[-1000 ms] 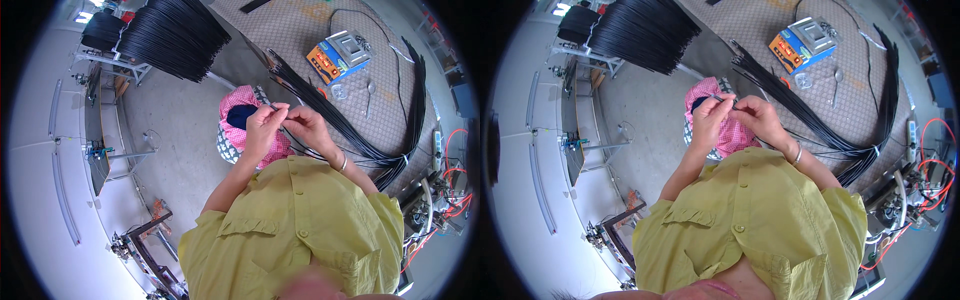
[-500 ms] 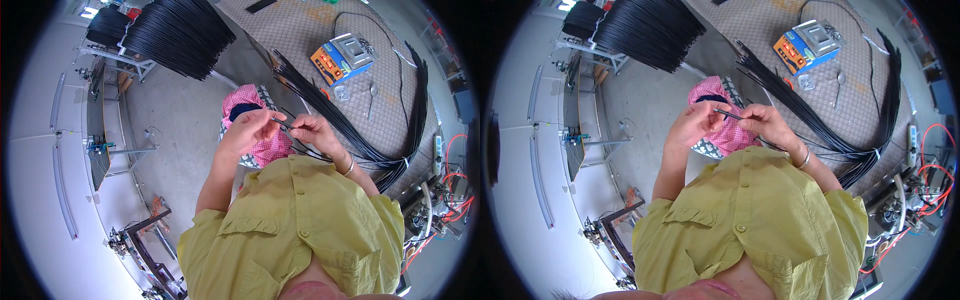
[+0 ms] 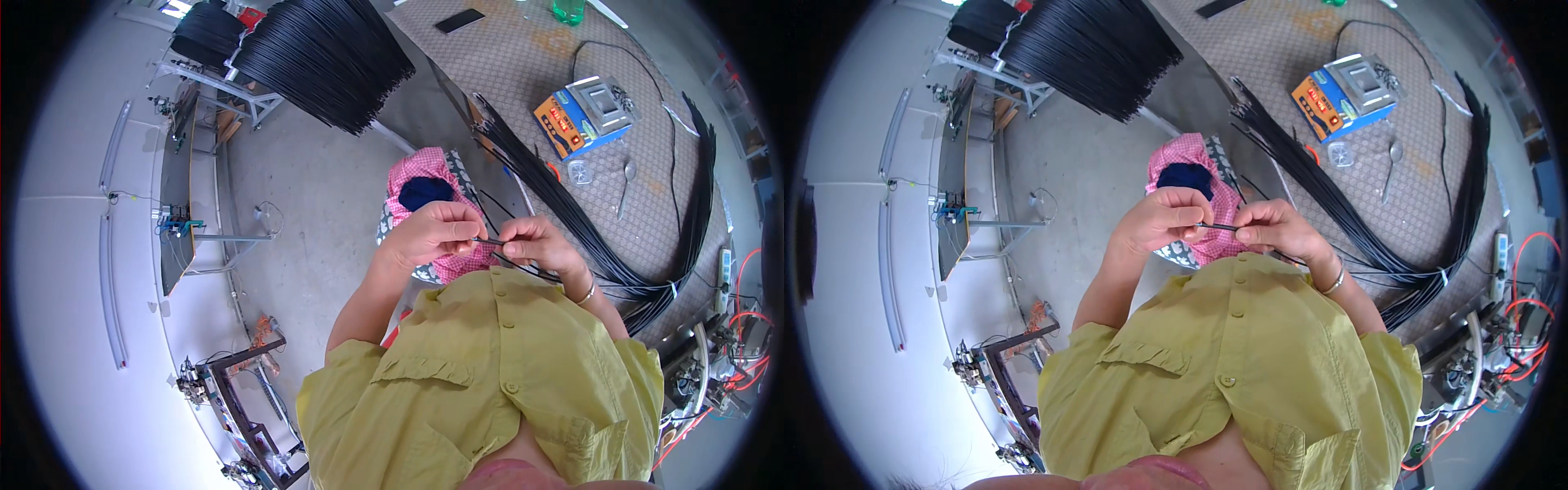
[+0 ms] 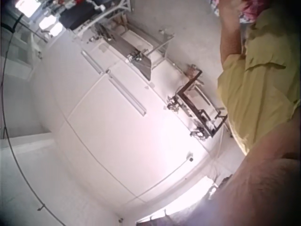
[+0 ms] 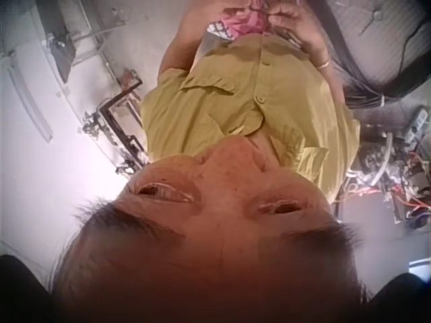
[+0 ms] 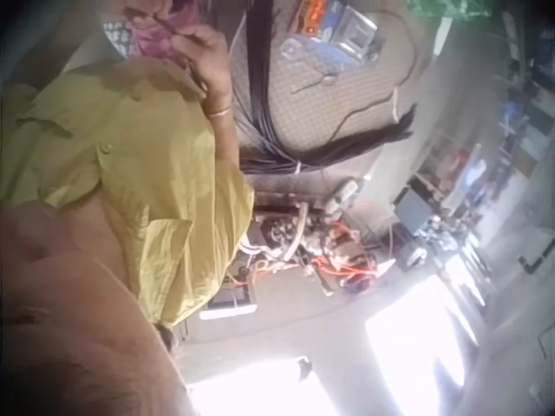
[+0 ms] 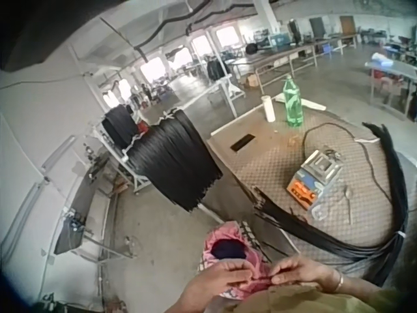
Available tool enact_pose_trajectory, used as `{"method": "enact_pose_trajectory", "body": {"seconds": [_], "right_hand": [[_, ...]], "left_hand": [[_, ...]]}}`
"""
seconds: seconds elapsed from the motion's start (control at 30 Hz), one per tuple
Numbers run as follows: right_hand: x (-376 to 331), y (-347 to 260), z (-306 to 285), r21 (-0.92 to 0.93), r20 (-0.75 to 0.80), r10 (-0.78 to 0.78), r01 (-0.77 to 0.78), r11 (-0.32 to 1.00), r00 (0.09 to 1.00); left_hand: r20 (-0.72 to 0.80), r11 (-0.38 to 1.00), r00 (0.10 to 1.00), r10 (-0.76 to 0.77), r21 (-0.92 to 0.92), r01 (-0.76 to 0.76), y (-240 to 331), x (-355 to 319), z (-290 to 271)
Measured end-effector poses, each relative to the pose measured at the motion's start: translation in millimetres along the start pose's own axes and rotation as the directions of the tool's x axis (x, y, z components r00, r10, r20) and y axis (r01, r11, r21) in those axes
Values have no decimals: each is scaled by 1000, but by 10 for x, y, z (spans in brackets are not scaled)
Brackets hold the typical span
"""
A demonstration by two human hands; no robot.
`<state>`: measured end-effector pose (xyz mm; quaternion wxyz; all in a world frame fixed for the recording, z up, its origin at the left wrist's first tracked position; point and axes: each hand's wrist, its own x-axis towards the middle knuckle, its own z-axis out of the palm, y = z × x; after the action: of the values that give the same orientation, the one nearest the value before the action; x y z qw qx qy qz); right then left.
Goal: Manually attaching small plastic components to the ends of electrical cables at an industrial workbench.
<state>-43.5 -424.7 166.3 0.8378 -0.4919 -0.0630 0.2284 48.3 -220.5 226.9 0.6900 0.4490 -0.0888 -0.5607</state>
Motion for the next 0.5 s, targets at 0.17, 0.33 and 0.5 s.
{"method": "enact_pose_trajectory", "body": {"seconds": [0.17, 0.33, 0.5], "right_hand": [[9, -14, 119, -83, -136, -40, 29, 996, 990], [26, 3, 189, -85, -207, -80, 63, 994, 975], [23, 78, 149, 55, -188, -53, 65, 996, 981]], "left_hand": [[-139, 988, 980, 143, 76, -134, -97, 41, 51], [-30, 539, 783, 621, 741, -400, -89, 111, 193], [-203, 674, 776, 598, 652, -349, -163, 171, 285]]}}
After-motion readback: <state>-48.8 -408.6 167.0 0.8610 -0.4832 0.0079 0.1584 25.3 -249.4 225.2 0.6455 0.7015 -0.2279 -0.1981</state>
